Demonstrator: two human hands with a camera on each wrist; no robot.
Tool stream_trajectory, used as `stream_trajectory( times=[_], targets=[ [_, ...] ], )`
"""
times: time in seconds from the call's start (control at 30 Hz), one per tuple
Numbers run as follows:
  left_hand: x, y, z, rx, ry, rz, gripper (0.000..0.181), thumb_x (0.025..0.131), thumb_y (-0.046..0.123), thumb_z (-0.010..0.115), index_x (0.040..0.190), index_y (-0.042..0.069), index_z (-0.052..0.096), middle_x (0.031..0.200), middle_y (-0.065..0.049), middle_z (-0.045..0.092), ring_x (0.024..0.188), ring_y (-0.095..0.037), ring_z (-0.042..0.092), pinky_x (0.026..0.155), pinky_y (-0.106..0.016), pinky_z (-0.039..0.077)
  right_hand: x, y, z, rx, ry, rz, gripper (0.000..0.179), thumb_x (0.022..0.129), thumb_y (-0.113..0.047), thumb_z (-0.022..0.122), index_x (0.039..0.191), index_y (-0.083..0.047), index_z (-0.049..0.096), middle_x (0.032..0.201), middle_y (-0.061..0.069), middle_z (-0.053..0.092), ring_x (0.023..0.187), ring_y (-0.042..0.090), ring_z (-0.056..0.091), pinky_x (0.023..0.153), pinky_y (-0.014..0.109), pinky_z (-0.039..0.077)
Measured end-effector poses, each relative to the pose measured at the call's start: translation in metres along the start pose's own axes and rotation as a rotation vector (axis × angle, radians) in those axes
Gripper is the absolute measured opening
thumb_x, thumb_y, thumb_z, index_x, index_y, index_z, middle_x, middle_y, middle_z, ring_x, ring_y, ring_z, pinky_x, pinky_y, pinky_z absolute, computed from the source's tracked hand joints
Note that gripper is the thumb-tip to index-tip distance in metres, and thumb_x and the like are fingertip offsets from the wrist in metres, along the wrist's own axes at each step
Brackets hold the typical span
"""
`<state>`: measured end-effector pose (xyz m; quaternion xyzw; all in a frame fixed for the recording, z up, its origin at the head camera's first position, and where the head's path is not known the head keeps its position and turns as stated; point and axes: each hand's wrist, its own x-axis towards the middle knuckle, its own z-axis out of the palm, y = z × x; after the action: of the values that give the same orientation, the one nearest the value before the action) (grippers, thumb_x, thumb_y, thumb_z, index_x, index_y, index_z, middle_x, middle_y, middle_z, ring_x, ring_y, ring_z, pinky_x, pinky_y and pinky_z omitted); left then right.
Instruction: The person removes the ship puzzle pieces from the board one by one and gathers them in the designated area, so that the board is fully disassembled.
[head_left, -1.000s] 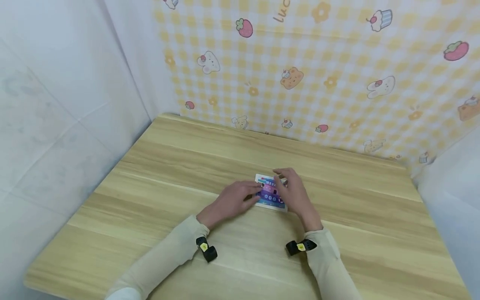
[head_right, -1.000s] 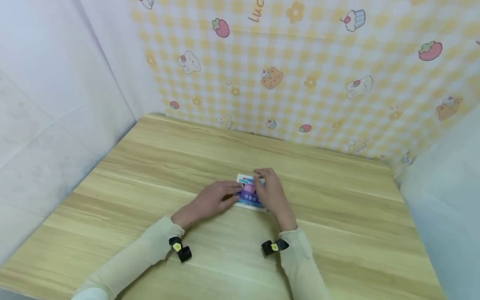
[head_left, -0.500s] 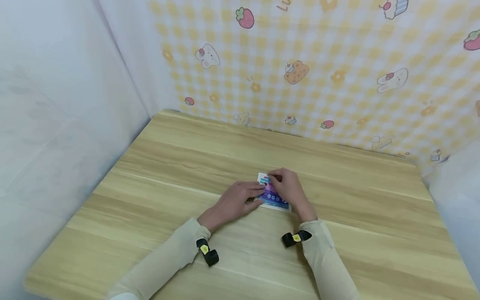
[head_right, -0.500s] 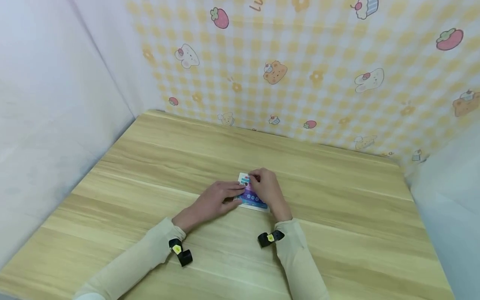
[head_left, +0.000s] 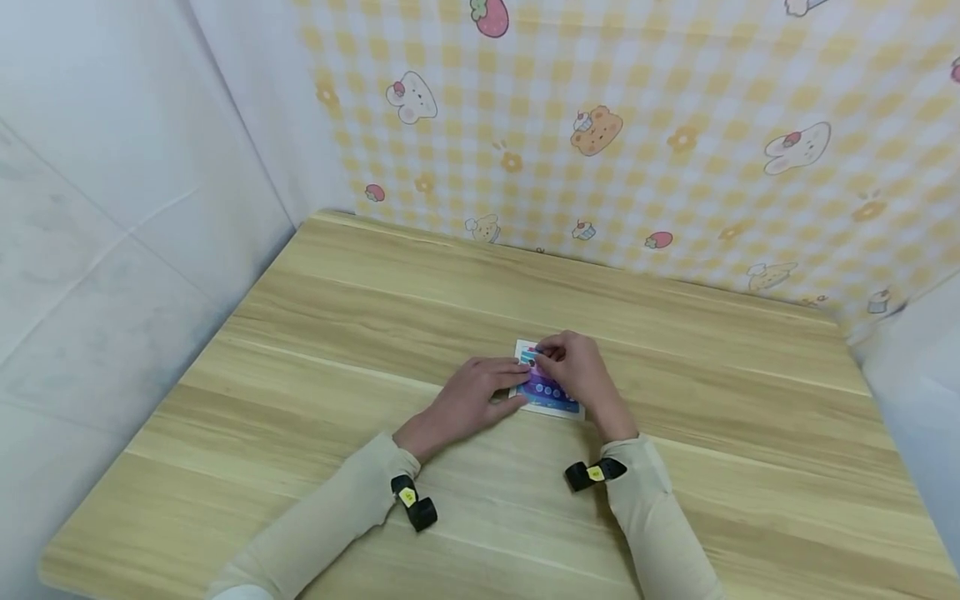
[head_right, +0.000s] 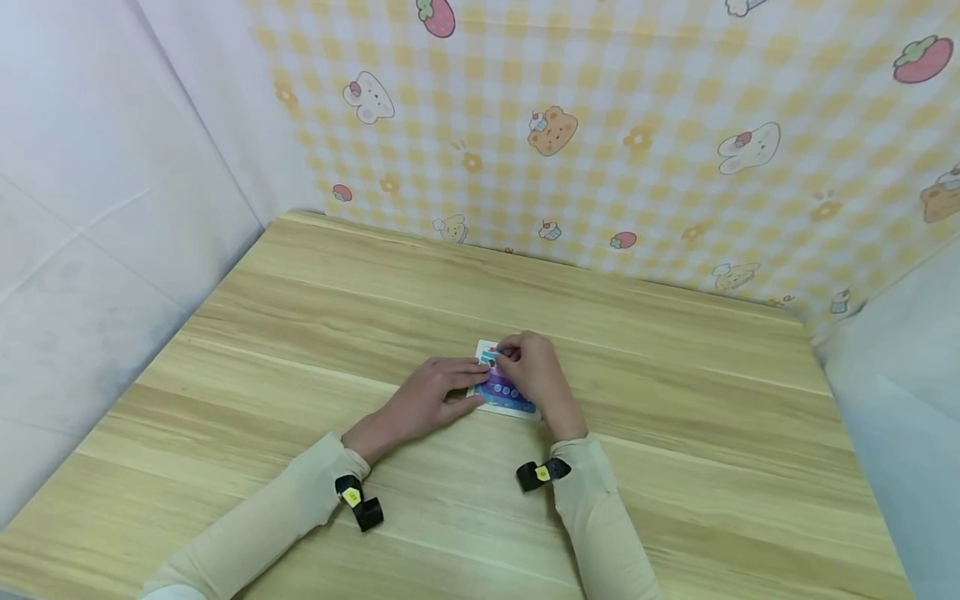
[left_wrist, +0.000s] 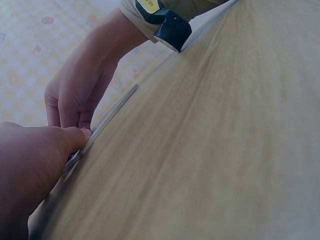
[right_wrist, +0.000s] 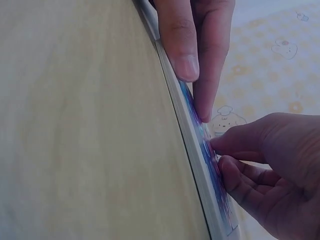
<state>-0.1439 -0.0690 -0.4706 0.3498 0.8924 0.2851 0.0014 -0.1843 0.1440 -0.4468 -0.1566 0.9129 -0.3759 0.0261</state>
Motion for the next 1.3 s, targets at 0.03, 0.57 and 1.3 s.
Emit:
stream_trajectory(
  times=[0.03, 0.57, 1.3],
  targets=[
    [0.0, 0.0, 0.0, -0.002, -0.002, -0.002, 0.043, 0.103, 0.035, 0.066, 0.138, 0.009, 0.067, 0.146, -0.001, 0.061, 0.139, -0.021, 0.053, 0.116, -0.046, 0.04, 0.0, -0.001, 0.0, -0.007, -0.003, -0.004, 0.011, 0.093, -0.003, 0.074, 0.1, 0.003, 0.079, 0.085, 0.011, 0.072, 0.074, 0.02, 0.064, 0.068, 0.035, 0.057],
    [-0.001, 0.001, -0.004, 0.008, 0.014, 0.002, 0.043, 0.103, 0.035, 0.066, 0.138, 0.009, 0.067, 0.145, -0.001, 0.062, 0.139, -0.021, 0.053, 0.115, -0.046, 0.041, 0.003, -0.003, 0.006, -0.032, 0.003, -0.026, 0.009, 0.095, -0.001, 0.068, 0.098, 0.004, 0.076, 0.081, 0.009, 0.065, 0.071, 0.02, 0.058, 0.066, 0.032, 0.05],
    [0.002, 0.0, 0.002, -0.004, 0.013, 0.001, 0.043, 0.103, 0.035, 0.066, 0.138, 0.01, 0.067, 0.145, 0.0, 0.062, 0.139, -0.02, 0.053, 0.114, -0.044, 0.041, -0.002, -0.002, 0.01, 0.034, 0.067, 0.065, 0.011, 0.101, -0.005, 0.063, 0.102, 0.003, 0.071, 0.098, 0.015, 0.064, 0.081, 0.025, 0.059, 0.071, 0.034, 0.049]
  ],
)
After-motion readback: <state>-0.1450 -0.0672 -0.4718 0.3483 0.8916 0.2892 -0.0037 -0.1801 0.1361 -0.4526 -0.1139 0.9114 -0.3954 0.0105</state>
